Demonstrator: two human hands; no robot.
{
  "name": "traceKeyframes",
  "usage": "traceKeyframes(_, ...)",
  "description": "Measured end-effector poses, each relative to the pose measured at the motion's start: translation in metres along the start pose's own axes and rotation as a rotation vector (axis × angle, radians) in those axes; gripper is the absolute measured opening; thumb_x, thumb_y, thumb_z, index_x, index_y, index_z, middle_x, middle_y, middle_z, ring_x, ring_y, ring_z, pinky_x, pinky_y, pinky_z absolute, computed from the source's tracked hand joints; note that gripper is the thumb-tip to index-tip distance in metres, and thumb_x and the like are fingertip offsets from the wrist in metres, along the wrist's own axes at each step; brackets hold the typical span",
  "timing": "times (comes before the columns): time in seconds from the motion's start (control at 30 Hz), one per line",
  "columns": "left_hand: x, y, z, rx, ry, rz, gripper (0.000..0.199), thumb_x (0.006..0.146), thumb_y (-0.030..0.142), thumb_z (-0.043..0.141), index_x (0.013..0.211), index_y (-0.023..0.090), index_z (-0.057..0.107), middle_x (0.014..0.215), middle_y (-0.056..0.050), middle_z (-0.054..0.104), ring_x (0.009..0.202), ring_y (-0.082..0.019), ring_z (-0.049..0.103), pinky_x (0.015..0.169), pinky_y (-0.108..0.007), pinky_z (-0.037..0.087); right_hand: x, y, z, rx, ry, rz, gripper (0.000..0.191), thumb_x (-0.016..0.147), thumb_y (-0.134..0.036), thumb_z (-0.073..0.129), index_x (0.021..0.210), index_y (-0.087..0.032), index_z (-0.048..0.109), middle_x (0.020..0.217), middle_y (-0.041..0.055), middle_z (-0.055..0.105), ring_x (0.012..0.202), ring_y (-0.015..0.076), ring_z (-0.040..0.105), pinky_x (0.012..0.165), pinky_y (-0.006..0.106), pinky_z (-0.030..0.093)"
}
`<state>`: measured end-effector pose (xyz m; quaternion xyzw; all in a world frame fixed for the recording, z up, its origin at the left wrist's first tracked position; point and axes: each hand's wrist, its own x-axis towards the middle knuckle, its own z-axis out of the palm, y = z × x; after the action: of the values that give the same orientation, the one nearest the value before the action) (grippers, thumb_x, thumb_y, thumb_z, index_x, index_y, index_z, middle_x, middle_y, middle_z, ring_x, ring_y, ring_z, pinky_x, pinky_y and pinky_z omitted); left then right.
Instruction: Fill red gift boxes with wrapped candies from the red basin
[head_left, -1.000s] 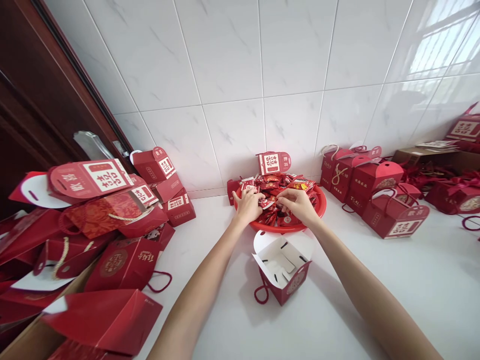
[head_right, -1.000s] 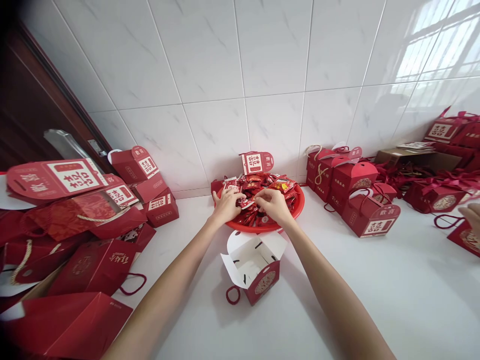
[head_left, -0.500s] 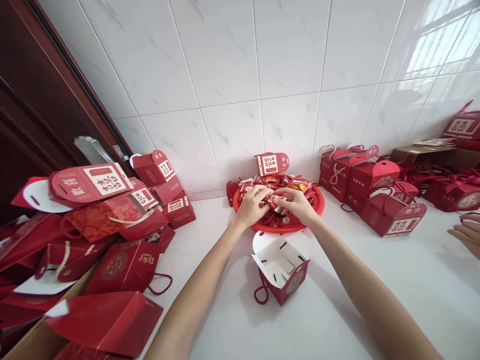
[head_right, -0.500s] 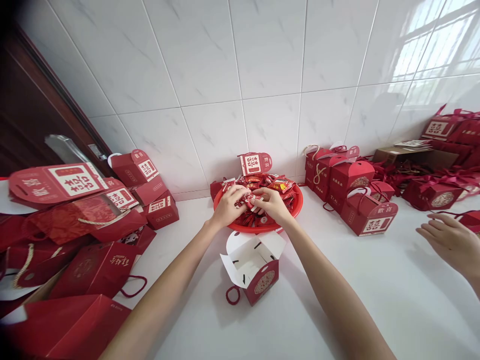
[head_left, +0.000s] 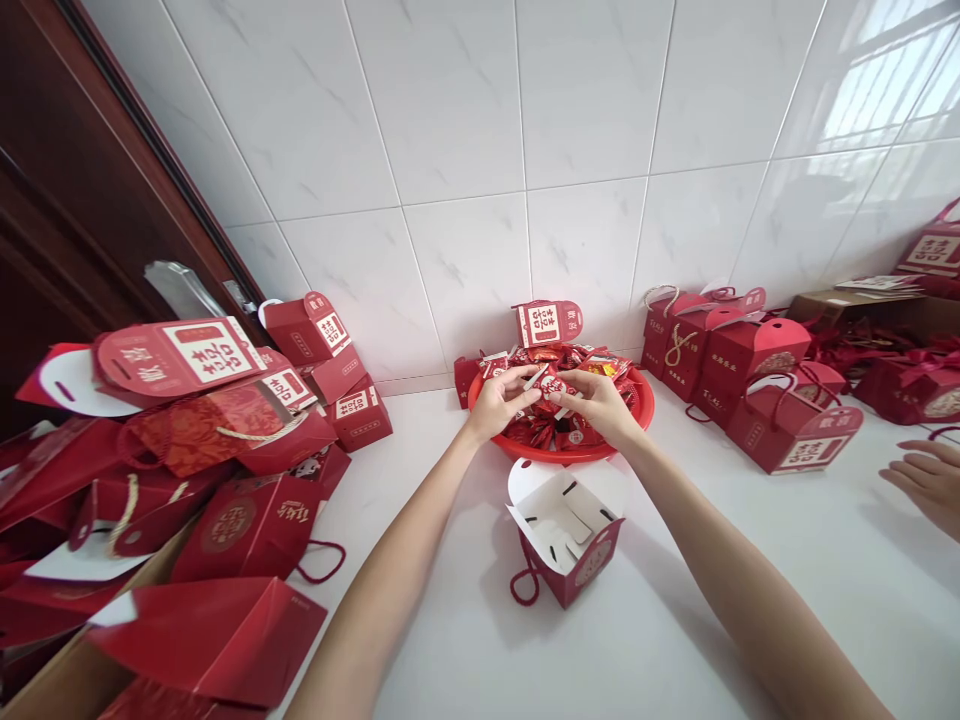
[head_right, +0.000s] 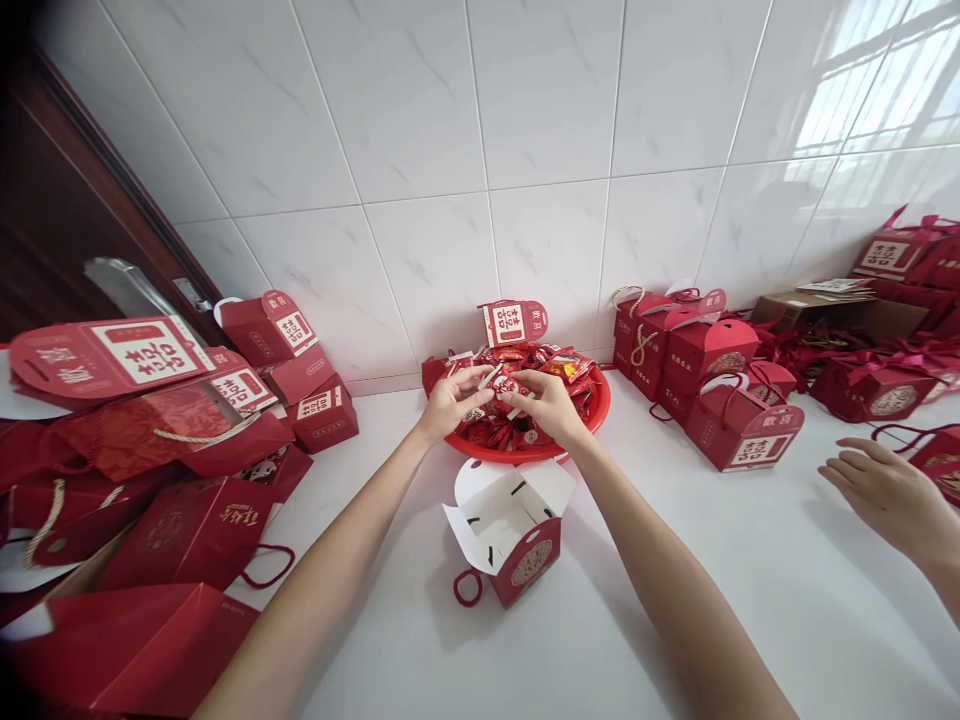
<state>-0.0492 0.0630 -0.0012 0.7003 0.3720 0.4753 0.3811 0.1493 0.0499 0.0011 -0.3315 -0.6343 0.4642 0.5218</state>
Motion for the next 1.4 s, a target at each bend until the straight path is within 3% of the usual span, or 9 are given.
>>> traceKeyframes(0.13, 0.004, -0.006, -0.001, 0.104, 0.079, -0.068, 0.032, 0.079, 0.025, 0.069, 0.11, 0.016, 0.071, 0.093, -0.007, 0.077, 0.088, -0.021, 0.073, 0.087, -0.036, 0.057, 0.0, 0.001, -0.002, 0.115, 0.191, 0.008, 0.039, 0.064, -0.044, 0.08, 0.09, -0.021, 0.063, 0.09, 0.0029, 0.072, 0.079, 0.0198, 0.067, 0.063, 0.03, 0.057)
traceKeyframes(0.33, 0.015, -0.008, 0.007, 0.478, -0.12, -0.156, 0.015, 0.07, 0.018, 0.076, 0.085, 0.017, 0.077, 0.082, -0.003, 0.076, 0.078, -0.02, 0.07, 0.076, -0.03, 0.055, 0.0, 0.001, -0.003, 0.195, 0.34, 0.071, 0.037, 0.058, -0.036, 0.079, 0.084, -0.024, 0.057, 0.076, -0.0018, 0.069, 0.07, 0.0194, 0.066, 0.057, 0.03, 0.055)
traceKeyframes(0.6, 0.011, -0.006, 0.001, 0.567, 0.322, -0.153, 0.019, 0.091, 0.025, 0.056, 0.095, 0.018, 0.074, 0.09, -0.007, 0.075, 0.086, -0.024, 0.069, 0.083, -0.035, 0.052, -0.002, -0.003, -0.004, 0.271, 0.403, 0.081, 0.032, 0.056, -0.032, 0.076, 0.083, -0.023, 0.061, 0.077, -0.0013, 0.07, 0.068, 0.0178, 0.065, 0.053, 0.028, 0.052)
traceKeyframes(0.83, 0.011, -0.005, 0.003, 0.688, 0.589, 0.001, 0.034, 0.08, 0.005, 0.059, 0.11, 0.017, 0.068, 0.115, -0.014, 0.067, 0.118, -0.029, 0.059, 0.105, -0.044, 0.045, -0.004, -0.004, -0.003, 0.286, 0.415, 0.065, 0.032, 0.056, -0.031, 0.077, 0.083, -0.022, 0.063, 0.078, -0.0006, 0.07, 0.067, 0.0175, 0.064, 0.054, 0.029, 0.053)
traceKeyframes(0.9, 0.009, -0.003, 0.005, 0.741, 0.492, 0.158, 0.029, 0.079, 0.004, 0.058, 0.1, 0.019, 0.072, 0.109, -0.011, 0.068, 0.115, -0.027, 0.06, 0.104, -0.041, 0.046, -0.003, -0.003, -0.002, 0.289, 0.42, 0.07, 0.032, 0.056, -0.032, 0.077, 0.084, -0.022, 0.063, 0.078, -0.0007, 0.07, 0.066, 0.0172, 0.063, 0.053, 0.028, 0.052)
traceKeyframes(0.97, 0.007, -0.001, 0.006, 0.749, 0.232, 0.214, 0.026, 0.08, 0.006, 0.056, 0.093, 0.02, 0.074, 0.103, -0.008, 0.072, 0.106, -0.024, 0.065, 0.099, -0.035, 0.049, -0.002, -0.002, -0.003, 0.281, 0.421, 0.08, 0.033, 0.055, -0.033, 0.076, 0.084, -0.023, 0.063, 0.077, -0.001, 0.069, 0.064, 0.0171, 0.062, 0.052, 0.028, 0.051)
traceKeyframes(1.13, 0.01, 0.005, 0.007, 0.764, -0.418, -0.037, 0.031, 0.08, 0.022, 0.063, 0.107, 0.023, 0.077, 0.104, -0.002, 0.078, 0.095, -0.022, 0.071, 0.087, -0.028, 0.052, -0.001, 0.004, -0.006, 0.195, 0.424, 0.069, 0.029, 0.058, -0.036, 0.075, 0.081, -0.024, 0.06, 0.078, -0.0006, 0.069, 0.065, 0.0178, 0.061, 0.054, 0.029, 0.048)
traceKeyframes(1.27, 0.014, 0.01, 0.01, 0.825, -0.588, -0.131, 0.053, 0.073, 0.035, 0.072, 0.125, 0.024, 0.071, 0.128, -0.004, 0.072, 0.112, -0.027, 0.067, 0.093, -0.028, 0.05, -0.002, 0.005, -0.008, 0.188, 0.412, 0.069, 0.031, 0.06, -0.038, 0.075, 0.083, -0.024, 0.061, 0.081, -0.0003, 0.069, 0.065, 0.0167, 0.06, 0.052, 0.028, 0.046)
traceKeyframes(1.4, 0.015, 0.014, 0.013, 0.812, -0.65, -0.171, 0.054, 0.068, 0.023, 0.071, 0.122, 0.024, 0.073, 0.127, -0.003, 0.072, 0.111, -0.026, 0.067, 0.089, -0.026, 0.05, -0.003, 0.003, -0.007, 0.197, 0.4, 0.083, 0.032, 0.059, -0.038, 0.077, 0.083, -0.024, 0.06, 0.081, -0.0005, 0.068, 0.066, 0.017, 0.06, 0.052, 0.027, 0.046)
